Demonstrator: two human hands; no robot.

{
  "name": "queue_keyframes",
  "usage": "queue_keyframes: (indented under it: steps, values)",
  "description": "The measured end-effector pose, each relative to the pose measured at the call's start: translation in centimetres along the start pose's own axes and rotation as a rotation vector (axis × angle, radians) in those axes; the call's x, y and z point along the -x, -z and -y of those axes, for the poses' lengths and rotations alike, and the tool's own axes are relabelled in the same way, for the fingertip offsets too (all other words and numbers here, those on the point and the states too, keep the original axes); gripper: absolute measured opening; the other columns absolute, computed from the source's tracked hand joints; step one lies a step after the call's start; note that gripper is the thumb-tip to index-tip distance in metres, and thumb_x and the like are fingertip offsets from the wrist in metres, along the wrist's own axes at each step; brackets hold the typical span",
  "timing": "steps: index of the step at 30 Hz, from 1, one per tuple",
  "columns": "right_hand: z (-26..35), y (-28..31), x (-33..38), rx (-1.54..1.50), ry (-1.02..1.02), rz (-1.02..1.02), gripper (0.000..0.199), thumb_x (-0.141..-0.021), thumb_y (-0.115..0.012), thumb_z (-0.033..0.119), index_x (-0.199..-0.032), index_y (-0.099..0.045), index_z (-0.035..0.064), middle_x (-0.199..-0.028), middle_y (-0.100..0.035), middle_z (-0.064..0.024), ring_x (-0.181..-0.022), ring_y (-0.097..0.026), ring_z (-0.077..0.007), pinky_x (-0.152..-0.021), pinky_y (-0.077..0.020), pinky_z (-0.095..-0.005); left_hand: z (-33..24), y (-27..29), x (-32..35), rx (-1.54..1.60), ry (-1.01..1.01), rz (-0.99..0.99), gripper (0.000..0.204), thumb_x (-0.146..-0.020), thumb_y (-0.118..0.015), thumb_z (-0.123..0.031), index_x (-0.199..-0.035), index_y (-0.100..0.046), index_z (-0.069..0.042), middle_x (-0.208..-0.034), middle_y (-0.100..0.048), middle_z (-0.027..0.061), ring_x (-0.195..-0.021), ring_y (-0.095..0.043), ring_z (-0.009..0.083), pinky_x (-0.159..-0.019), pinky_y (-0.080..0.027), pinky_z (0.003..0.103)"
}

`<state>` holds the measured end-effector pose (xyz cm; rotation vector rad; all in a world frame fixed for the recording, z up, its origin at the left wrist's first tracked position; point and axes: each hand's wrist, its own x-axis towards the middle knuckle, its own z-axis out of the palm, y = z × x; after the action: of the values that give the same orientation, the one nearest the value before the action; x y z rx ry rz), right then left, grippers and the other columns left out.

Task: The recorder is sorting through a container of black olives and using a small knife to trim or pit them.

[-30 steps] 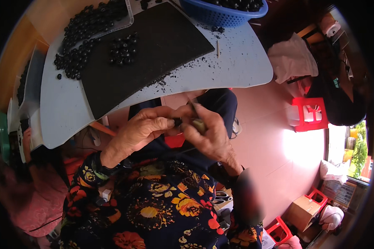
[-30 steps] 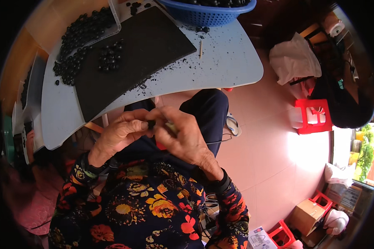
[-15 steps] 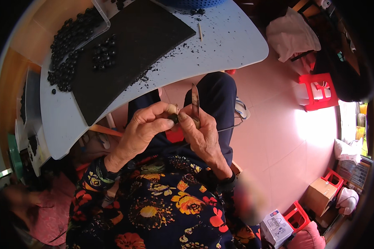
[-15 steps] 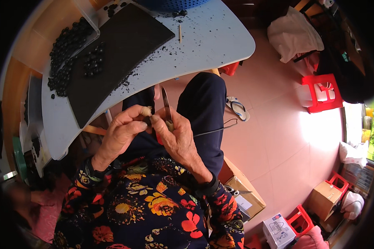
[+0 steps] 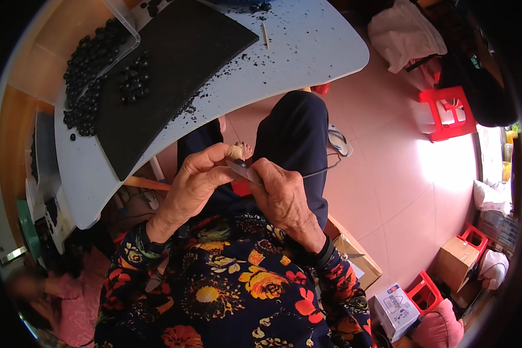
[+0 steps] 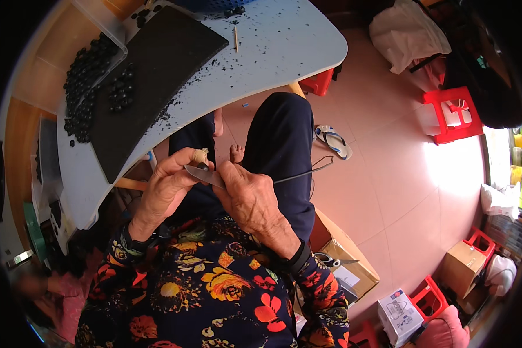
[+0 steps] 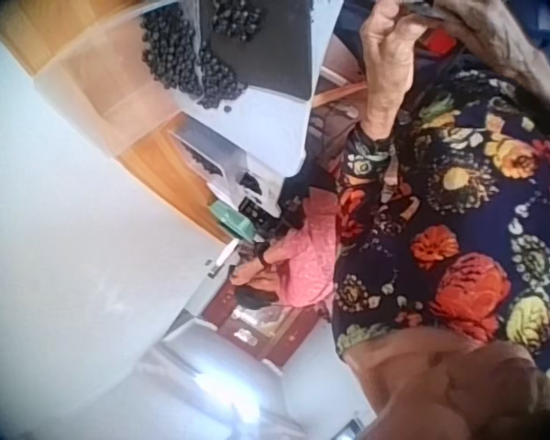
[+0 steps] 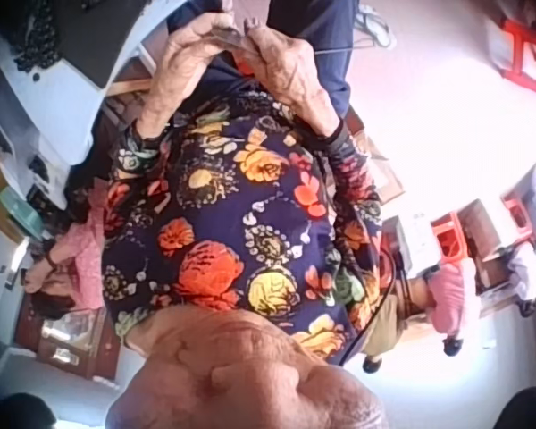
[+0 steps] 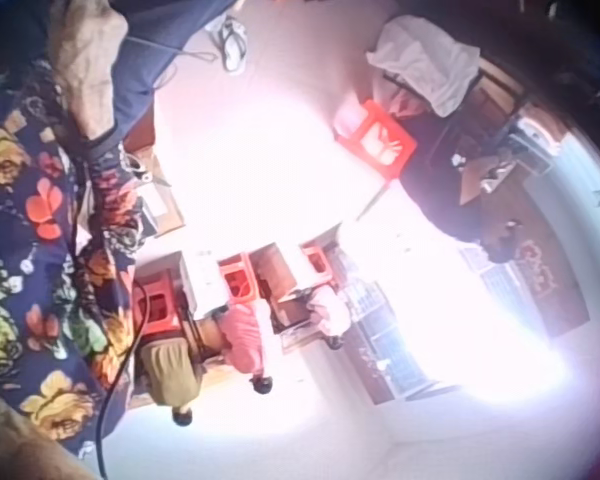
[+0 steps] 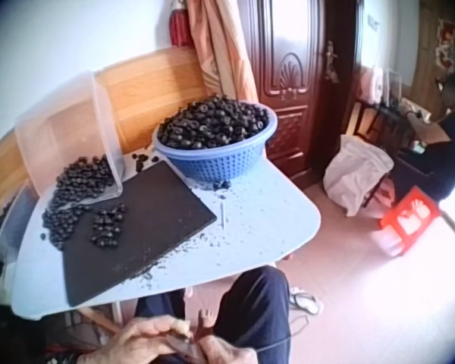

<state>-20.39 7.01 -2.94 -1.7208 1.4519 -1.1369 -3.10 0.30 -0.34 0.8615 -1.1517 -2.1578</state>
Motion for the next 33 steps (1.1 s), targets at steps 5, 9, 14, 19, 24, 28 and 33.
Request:
queue_keyframes:
  steps: [5,9,14,19,24,28,33]
  values:
    - [-0.1,0.0,0.0,0.052,0.026,0.011,0.023,-0.078,-0.067,0.009,-0.083,-0.045,0.003,-0.073,-0.056,-0.0131,-0.063,-0.059,-0.0345,-0.051,-0.0479,-0.0397,0.3,-0.1,-0.1,-0.039,-0.053,0.014,0.025,-0.089,-0.054,-0.002,-0.113,-0.056,0.004,-0.112,-0.058,0.0056,-0.104,-0.054,0.0104,-0.094,-0.043,0.025]
    - [-0.1,-0.2,0.0,0.055,-0.001,0.008,0.023,-0.079,-0.067,0.01,-0.082,-0.045,0.0032,-0.072,-0.056,-0.0131,-0.063,-0.06,-0.0339,-0.051,-0.0478,-0.0398,0.0,0.0,0.1,-0.016,-0.002,0.03,0.025,-0.089,-0.054,-0.002,-0.113,-0.056,0.005,-0.112,-0.058,0.0067,-0.102,-0.055,0.0112,-0.094,-0.044,0.025]
    - [0.1,-0.8,0.0,0.069,-0.07,-0.013,0.018,-0.083,-0.062,0.012,-0.084,-0.047,0.0032,-0.069,-0.057,-0.0155,-0.062,-0.06,-0.0363,-0.051,-0.0482,-0.0424,-0.5,-1.3,0.1,-0.025,0.047,-0.084,0.024,-0.085,-0.051,-0.006,-0.106,-0.057,0.004,-0.1,-0.058,0.0077,-0.091,-0.055,0.0147,-0.084,-0.043,0.028]
    - [-3.0,-1.3,0.1,0.303,-0.404,0.165,0.016,-0.09,-0.052,0.015,-0.093,-0.056,0.0005,-0.061,-0.06,-0.0181,-0.061,-0.061,-0.0388,-0.056,-0.051,-0.044,-1.3,-1.5,1.5,-0.213,0.066,0.006,0.014,-0.081,-0.052,-0.007,-0.09,-0.056,0.003,-0.09,-0.053,0.0067,-0.082,-0.051,0.0136,-0.077,-0.041,0.027]
    - [-1.9,-0.9,0.1,0.053,-0.37,0.004,0.022,-0.091,-0.052,0.014,-0.106,-0.057,-0.0012,-0.065,-0.059,-0.0192,-0.058,-0.061,-0.0361,-0.056,-0.05,-0.0385,-1.2,-1.3,1.0,-0.072,0.067,0.002,0.013,-0.085,-0.052,-0.003,-0.094,-0.058,0.004,-0.092,-0.055,0.0014,-0.087,-0.052,0.0096,-0.085,-0.042,0.024]
    - [-1.4,-0.3,0.3,-0.366,-0.25,-0.069,0.021,-0.095,-0.049,0.015,-0.102,-0.057,-0.0024,-0.067,-0.054,-0.0137,-0.055,-0.05,-0.0218,-0.056,-0.0423,-0.0274,-1.0,-0.9,0.7,-0.093,0.035,0.029,0.015,-0.085,-0.052,-0.003,-0.098,-0.058,0.003,-0.095,-0.055,0.0007,-0.09,-0.051,0.0087,-0.088,-0.041,0.025]
    - [0.8,0.0,-0.2,-0.627,-0.216,-0.043,0.02,-0.093,-0.056,0.019,-0.088,-0.055,-0.0007,-0.064,-0.052,-0.0065,-0.057,-0.046,-0.0131,-0.056,-0.0411,-0.0268,-0.9,-0.9,0.9,-0.122,0.065,-0.013,0.018,-0.086,-0.052,-0.003,-0.102,-0.058,0.003,-0.098,-0.055,0.0001,-0.093,-0.05,0.007,-0.089,-0.04,0.024]
